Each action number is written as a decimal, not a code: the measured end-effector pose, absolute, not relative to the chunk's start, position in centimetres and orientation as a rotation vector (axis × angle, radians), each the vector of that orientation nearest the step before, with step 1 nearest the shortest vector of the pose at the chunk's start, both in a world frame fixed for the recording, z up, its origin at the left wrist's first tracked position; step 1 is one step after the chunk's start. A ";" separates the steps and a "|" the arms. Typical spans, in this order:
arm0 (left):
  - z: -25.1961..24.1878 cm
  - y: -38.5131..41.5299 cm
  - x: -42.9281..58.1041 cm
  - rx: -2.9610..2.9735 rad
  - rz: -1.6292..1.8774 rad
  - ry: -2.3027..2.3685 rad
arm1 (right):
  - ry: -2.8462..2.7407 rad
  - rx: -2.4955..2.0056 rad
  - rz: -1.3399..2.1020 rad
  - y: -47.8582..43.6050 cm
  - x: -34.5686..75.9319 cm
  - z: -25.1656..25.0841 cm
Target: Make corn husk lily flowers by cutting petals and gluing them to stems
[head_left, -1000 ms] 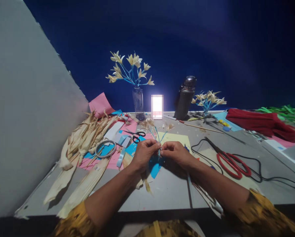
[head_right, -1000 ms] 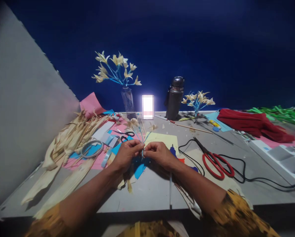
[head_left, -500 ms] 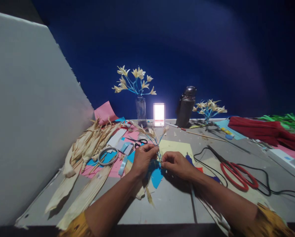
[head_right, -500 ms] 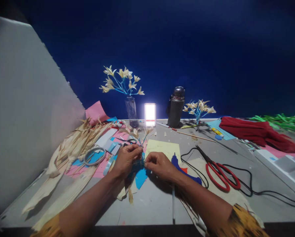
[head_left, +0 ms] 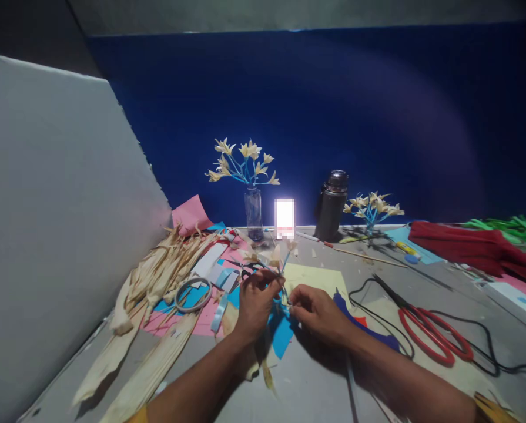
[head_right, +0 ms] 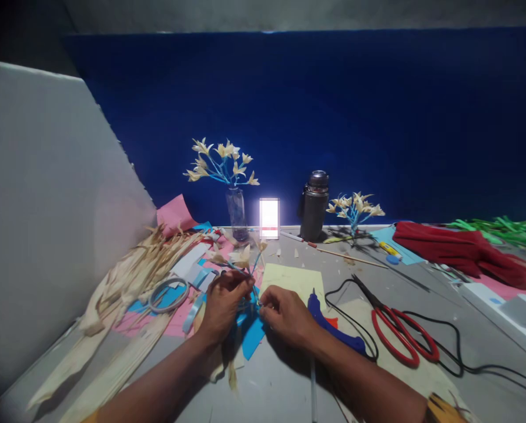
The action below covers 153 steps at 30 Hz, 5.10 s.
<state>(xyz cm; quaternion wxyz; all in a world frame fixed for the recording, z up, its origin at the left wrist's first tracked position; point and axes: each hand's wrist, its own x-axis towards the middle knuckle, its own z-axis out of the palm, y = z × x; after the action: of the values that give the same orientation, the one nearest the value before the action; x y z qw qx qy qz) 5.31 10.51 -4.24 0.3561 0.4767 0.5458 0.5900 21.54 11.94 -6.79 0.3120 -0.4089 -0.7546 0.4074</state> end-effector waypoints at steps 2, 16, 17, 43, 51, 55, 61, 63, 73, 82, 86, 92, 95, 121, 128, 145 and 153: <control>-4.3 10.4 5.4 1.226 1.535 1.399 | -1.989 -1.068 1.072 11.8 21.5 -6.7; -4.4 10.3 5.6 1.060 1.431 1.256 | -2.123 -1.227 0.738 11.7 21.6 -6.6; -4.4 10.3 5.5 1.049 1.424 1.234 | -2.122 -1.238 0.727 11.7 21.6 -6.5; -5.6 10.2 5.6 1.195 1.355 1.128 | -1.792 -1.195 1.045 11.9 20.9 -6.9; -5.9 10.9 6.2 1.070 1.490 1.245 | -1.836 -1.216 1.065 11.6 20.9 -6.1; -5.7 11.1 6.1 1.046 1.524 1.193 | -1.814 -1.217 0.814 12.1 21.8 -5.6; -5.9 10.7 5.8 1.234 1.409 1.228 | -1.798 -1.128 0.906 12.8 21.9 -6.2; -6.0 10.7 5.8 1.233 1.394 1.231 | -1.808 -1.125 0.901 13.0 21.9 -6.5; -5.5 10.9 6.0 1.094 1.393 1.175 | -1.897 -1.075 0.911 13.0 22.2 -6.0; -5.8 11.1 5.3 1.293 1.340 1.240 | -1.779 -0.959 1.047 13.0 21.9 -5.7; -5.0 10.6 5.8 1.148 1.329 1.145 | -1.682 -0.972 1.112 13.1 21.8 -6.0; -4.3 10.2 6.2 1.060 1.262 1.128 | -1.614 -1.004 1.252 13.0 21.9 -5.9; -4.9 10.3 6.0 1.009 1.243 1.109 | -1.648 -1.004 1.250 12.8 21.8 -5.7; -5.1 10.4 6.1 1.006 1.299 1.125 | -1.531 -1.007 1.183 12.7 21.5 -6.4; -5.2 10.5 6.3 1.087 1.449 1.183 | -1.655 -0.966 1.082 12.6 21.6 -6.1; -4.6 10.2 6.4 1.124 1.539 1.193 | -1.447 -0.973 1.277 12.2 21.4 -5.4; -4.9 10.3 6.6 1.169 1.520 1.191 | -1.428 -0.970 1.279 12.7 21.6 -5.7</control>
<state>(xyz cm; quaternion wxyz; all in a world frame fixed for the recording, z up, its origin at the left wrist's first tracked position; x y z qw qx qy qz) 6.61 10.26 -4.86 0.4278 0.4682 0.4768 0.6087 21.62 12.66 -5.75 0.4764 -0.3969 -0.5842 0.5236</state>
